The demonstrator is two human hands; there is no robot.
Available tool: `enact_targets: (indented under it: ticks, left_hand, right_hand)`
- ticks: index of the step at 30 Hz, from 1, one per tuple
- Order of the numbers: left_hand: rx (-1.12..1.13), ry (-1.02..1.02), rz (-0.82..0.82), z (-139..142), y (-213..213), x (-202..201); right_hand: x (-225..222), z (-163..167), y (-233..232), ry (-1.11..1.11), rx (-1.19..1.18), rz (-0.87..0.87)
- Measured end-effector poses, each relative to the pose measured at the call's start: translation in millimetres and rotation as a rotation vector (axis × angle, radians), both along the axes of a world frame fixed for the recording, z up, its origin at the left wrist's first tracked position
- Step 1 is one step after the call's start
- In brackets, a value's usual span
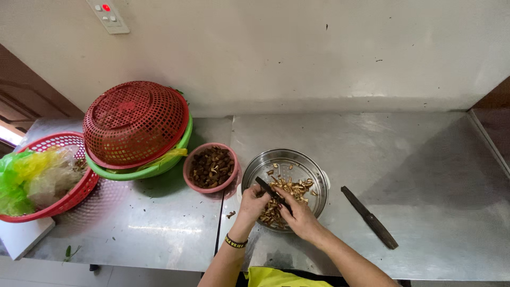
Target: The person trims dried mushrooms one at a time with a small knife over a metal tray, cutting off stem ends and placing the trimmed pieces into a pink bowl. They continue this repetitive trimming and sorting across the whole episode.
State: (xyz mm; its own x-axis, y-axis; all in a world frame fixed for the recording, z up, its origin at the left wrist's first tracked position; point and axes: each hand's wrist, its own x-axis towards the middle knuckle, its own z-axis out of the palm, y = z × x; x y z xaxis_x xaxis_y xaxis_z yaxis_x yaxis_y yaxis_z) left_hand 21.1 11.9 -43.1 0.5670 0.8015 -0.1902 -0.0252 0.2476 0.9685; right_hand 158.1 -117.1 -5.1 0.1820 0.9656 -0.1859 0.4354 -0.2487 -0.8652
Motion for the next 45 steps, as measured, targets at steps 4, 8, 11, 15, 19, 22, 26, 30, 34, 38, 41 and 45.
enact_targets:
  ticks: [4, 8, 11, 15, 19, 22, 26, 30, 34, 38, 41, 45]
  left_hand:
    - [0.137, 0.046, -0.001, -5, -5, 1]
    - [0.168, 0.052, 0.016, -8, -7, 2]
    - [0.089, 0.012, 0.014, -7, -6, -2]
    - [0.011, -0.018, -0.006, -5, -4, -3]
    - [0.231, 0.084, 0.032, -2, -7, 2]
    - [0.53, 0.342, 0.05, 1, -11, 3]
    - [0.721, 0.579, 0.044, 11, -13, 3]
    - [0.799, 0.507, 0.139, 19, 1, -3]
    - [1.025, 0.731, 0.337, 27, 53, -34]
    - [1.054, 1.165, 0.266, 36, 98, -62]
    - [1.058, 1.25, 0.159, 41, 112, -69]
    - [0.934, 1.229, 0.022, 50, 121, -76]
  right_hand:
    - [-2, -11, 5, 0.069, 0.149, -0.053]
    - [6, -24, 11, 0.343, 0.129, -0.119]
    - [18, -25, 13, 0.72, -0.069, -0.227]
    - [28, -27, 9, 0.827, -0.088, -0.3]
    - [35, -33, 8, 0.698, -0.138, -0.336]
    - [34, -39, 8, 0.645, -0.18, -0.313]
    - [32, -41, 9, 0.597, -0.092, -0.245]
    - [36, -44, 6, 0.517, -0.098, -0.202]
    - [41, -51, 4, 0.506, -0.176, -0.237]
    - [39, -57, 4, 0.554, -0.164, -0.219]
    - [36, -56, 5, 0.519, -0.123, -0.223]
    - [34, -52, 5, 0.512, -0.153, -0.256]
